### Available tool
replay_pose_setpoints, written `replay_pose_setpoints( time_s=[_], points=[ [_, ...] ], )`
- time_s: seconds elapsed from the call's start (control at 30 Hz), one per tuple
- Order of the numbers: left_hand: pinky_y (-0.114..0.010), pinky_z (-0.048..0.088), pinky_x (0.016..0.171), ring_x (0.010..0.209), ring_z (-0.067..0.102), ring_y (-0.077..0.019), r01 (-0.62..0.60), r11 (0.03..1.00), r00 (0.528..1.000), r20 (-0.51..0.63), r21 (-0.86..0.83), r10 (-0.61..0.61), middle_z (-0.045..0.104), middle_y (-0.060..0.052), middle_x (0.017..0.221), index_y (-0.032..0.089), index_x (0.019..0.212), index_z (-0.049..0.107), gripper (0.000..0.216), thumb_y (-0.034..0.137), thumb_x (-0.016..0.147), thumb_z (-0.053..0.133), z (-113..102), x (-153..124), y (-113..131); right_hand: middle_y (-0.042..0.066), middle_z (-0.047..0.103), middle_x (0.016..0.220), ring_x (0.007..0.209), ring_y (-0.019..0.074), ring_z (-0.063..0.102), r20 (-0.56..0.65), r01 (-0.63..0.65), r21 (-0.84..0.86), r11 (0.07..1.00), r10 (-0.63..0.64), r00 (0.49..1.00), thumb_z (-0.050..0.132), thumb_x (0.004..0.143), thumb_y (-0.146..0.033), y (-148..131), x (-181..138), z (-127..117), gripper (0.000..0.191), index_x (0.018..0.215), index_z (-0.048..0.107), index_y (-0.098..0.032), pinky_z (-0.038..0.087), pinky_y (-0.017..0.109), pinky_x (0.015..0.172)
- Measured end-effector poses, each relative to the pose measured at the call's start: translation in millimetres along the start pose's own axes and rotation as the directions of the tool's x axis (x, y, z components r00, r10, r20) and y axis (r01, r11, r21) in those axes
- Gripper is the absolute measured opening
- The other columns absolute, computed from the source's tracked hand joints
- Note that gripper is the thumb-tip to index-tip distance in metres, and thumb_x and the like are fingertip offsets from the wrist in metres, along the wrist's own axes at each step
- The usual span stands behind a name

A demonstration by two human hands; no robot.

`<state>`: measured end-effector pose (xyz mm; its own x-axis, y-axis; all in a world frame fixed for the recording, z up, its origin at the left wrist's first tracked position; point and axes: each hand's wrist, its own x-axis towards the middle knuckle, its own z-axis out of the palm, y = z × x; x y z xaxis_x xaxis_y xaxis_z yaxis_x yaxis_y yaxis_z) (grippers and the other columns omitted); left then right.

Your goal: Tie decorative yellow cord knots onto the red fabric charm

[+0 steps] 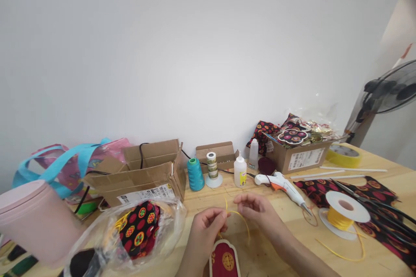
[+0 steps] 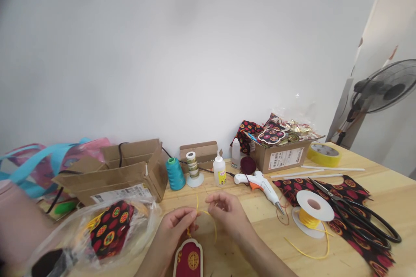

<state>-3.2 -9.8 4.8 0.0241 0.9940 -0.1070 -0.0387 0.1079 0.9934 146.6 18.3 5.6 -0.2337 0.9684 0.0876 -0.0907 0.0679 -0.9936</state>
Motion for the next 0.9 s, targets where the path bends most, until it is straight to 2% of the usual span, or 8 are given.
replay_pose_setpoints(
  time_s=[0.07, 0.17, 0.23, 0.33, 0.47, 0.63, 0.77, 0.9],
  points=[
    [-0.019, 0.029, 0.046, 0.049, 0.041, -0.0084, -0.001, 1.0, 1.0, 0.019, -0.005, 0.001, 0.048, 0.003, 0.049, 0.012, 0.061, 0.058, 0.023, 0.034, 0.064, 0.056, -1, 1, -2, -0.001, 0.051, 0.067, 0.049, 0.0079, 0.036, 0.068, 0.065, -0.108, 0.992, -0.058, 0.996, 0.058, 0.06, -0.022, -1, -4, 5, 0.022, 0.08, 0.06, -0.016, 0.03, 0.021, 0.046],
    [-0.018, 0.028, 0.046, 0.049, 0.039, -0.0078, -0.014, 1.0, 0.999, 0.045, -0.005, 0.014, 0.047, 0.004, 0.05, 0.012, 0.059, 0.058, 0.023, 0.034, 0.065, 0.056, -2, 1, -5, 0.002, 0.055, 0.072, 0.054, 0.0099, 0.04, 0.107, 0.153, -0.255, 0.955, -0.129, 0.986, 0.055, 0.067, -0.028, -2, -8, 8, 0.029, 0.093, 0.06, -0.018, 0.034, 0.023, 0.051],
    [-0.019, 0.03, 0.048, 0.051, 0.041, -0.0084, -0.011, 1.0, 0.998, 0.055, -0.023, 0.012, 0.048, 0.003, 0.051, 0.013, 0.062, 0.06, 0.021, 0.033, 0.065, 0.056, -1, 2, -6, 0.003, 0.058, 0.071, 0.057, 0.0118, 0.043, 0.12, 0.219, -0.376, 0.9, -0.187, 0.975, 0.055, 0.069, -0.031, -2, -9, 9, 0.03, 0.096, 0.059, -0.019, 0.035, 0.024, 0.054],
    [-0.019, 0.031, 0.05, 0.052, 0.043, -0.009, 0.012, 0.997, 0.997, 0.078, -0.075, -0.007, 0.049, 0.003, 0.053, 0.013, 0.066, 0.061, 0.02, 0.032, 0.066, 0.056, -1, 2, -7, 0.002, 0.059, 0.068, 0.062, 0.0135, 0.048, 0.168, 0.336, -0.509, 0.792, -0.291, 0.942, 0.052, 0.073, -0.027, -3, -12, 8, 0.021, 0.091, 0.061, -0.024, 0.036, 0.025, 0.057],
    [-0.019, 0.031, 0.047, 0.051, 0.043, -0.0085, 0.029, 0.99, 0.993, 0.119, -0.14, -0.012, 0.049, 0.002, 0.052, 0.012, 0.064, 0.06, 0.018, 0.029, 0.065, 0.058, 0, 1, -6, 0.001, 0.061, 0.068, 0.066, 0.0135, 0.052, 0.258, 0.45, -0.483, 0.752, -0.369, 0.893, 0.046, 0.078, -0.023, -6, -14, 7, 0.019, 0.085, 0.063, -0.025, 0.037, 0.025, 0.063],
    [-0.019, 0.032, 0.046, 0.049, 0.045, -0.0079, 0.069, 0.971, 0.99, 0.136, -0.229, -0.038, 0.051, 0.002, 0.056, 0.013, 0.064, 0.058, 0.02, 0.032, 0.068, 0.054, 2, -1, -2, 0.002, 0.062, 0.069, 0.065, 0.0138, 0.054, 0.204, 0.341, -0.41, 0.846, -0.279, 0.938, 0.043, 0.079, -0.026, -4, -12, 6, 0.021, 0.08, 0.064, -0.021, 0.039, 0.024, 0.06],
    [-0.018, 0.033, 0.043, 0.045, 0.046, -0.008, 0.027, 0.988, 0.994, 0.11, -0.151, -0.01, 0.052, 0.002, 0.052, 0.013, 0.062, 0.059, 0.022, 0.033, 0.066, 0.056, 1, 0, -3, 0.001, 0.063, 0.067, 0.065, 0.0137, 0.055, 0.233, 0.332, -0.366, 0.869, -0.26, 0.937, 0.043, 0.079, -0.023, -1, -12, 8, 0.021, 0.075, 0.064, -0.02, 0.04, 0.023, 0.06],
    [-0.02, 0.039, 0.05, 0.057, 0.052, -0.012, 0.036, 0.994, 0.998, 0.063, -0.103, -0.03, 0.058, -0.001, 0.056, 0.012, 0.068, 0.062, 0.023, 0.034, 0.066, 0.057, -2, 0, -3, 0.001, 0.064, 0.073, 0.069, 0.0142, 0.057, 0.203, 0.335, -0.341, 0.878, -0.279, 0.939, 0.044, 0.078, -0.019, -1, -14, 11, 0.018, 0.08, 0.061, -0.021, 0.041, 0.024, 0.064]
  ],
)
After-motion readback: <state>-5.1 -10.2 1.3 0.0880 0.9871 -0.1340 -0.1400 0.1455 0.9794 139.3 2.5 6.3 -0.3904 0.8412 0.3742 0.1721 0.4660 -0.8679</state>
